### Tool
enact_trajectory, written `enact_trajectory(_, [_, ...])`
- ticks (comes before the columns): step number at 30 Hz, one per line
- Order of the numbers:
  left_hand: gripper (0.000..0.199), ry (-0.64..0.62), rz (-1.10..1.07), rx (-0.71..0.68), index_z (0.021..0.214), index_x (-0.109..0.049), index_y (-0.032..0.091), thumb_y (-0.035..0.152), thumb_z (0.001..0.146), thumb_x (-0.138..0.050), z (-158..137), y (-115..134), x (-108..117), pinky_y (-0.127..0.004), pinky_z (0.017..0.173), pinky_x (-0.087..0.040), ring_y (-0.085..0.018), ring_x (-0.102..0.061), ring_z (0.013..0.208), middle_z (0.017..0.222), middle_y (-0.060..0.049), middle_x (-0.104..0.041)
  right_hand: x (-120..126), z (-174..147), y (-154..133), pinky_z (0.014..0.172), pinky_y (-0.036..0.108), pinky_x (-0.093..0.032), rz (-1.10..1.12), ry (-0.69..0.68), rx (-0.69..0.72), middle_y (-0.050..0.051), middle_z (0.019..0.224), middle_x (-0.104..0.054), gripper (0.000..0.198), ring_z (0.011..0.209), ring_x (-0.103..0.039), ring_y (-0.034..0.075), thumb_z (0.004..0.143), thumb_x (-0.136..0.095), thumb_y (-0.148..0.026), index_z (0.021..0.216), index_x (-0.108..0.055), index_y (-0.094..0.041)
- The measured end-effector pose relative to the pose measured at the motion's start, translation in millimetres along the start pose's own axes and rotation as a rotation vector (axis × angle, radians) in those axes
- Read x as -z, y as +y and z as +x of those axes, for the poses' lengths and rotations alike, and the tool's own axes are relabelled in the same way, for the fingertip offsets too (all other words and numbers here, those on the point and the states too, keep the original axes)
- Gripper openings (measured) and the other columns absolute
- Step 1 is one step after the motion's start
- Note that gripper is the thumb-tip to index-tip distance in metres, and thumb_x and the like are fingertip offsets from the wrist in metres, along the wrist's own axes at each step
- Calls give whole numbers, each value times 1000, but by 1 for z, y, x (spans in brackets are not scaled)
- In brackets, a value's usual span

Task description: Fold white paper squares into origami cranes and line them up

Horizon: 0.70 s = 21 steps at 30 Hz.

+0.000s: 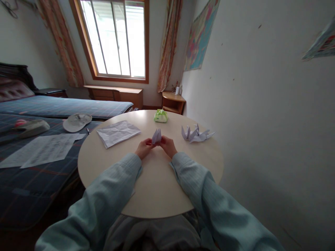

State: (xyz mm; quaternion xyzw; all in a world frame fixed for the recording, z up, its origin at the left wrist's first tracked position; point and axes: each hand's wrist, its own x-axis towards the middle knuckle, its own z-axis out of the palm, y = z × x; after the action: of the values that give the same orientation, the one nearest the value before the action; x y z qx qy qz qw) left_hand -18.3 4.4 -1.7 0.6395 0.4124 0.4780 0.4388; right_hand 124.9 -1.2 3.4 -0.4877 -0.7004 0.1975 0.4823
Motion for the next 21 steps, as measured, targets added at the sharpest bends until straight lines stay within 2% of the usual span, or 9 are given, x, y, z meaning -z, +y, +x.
enact_trajectory(3, [32,-37,-25,18,71,-57,15,42,55,-64,0,2,0,-22,53,-37,-11,-53,58,63,0,-60,1,1,-1,57,23,-44,-1,11,3,1,66,-62,20,62,-56,13,68,-55,-35,69,-56,-15])
enact_trajectory(7, [31,-19,-62,15,63,-54,15,45,58,-61,2,1,3,-21,51,-35,-10,-52,54,58,1,-57,-2,-1,-5,55,22,-43,31,-11,-3,1,65,-62,23,60,-56,12,69,-55,-37,70,-54,-15])
enact_trajectory(13, [30,39,-151,-10,56,-49,15,42,58,-62,4,1,5,-21,50,-33,-8,-46,50,51,4,-49,-6,-5,-9,55,22,-45,187,-126,-36,2,65,-63,26,55,-59,11,70,-54,-39,82,-52,-15])
enact_trajectory(21, [38,-27,-138,70,74,-57,15,50,58,-59,0,6,3,-23,54,-37,-10,-53,55,64,0,-58,-2,-1,-7,49,21,-45,194,-68,-41,-1,57,-58,31,47,-55,9,70,-52,-44,81,-53,-15])
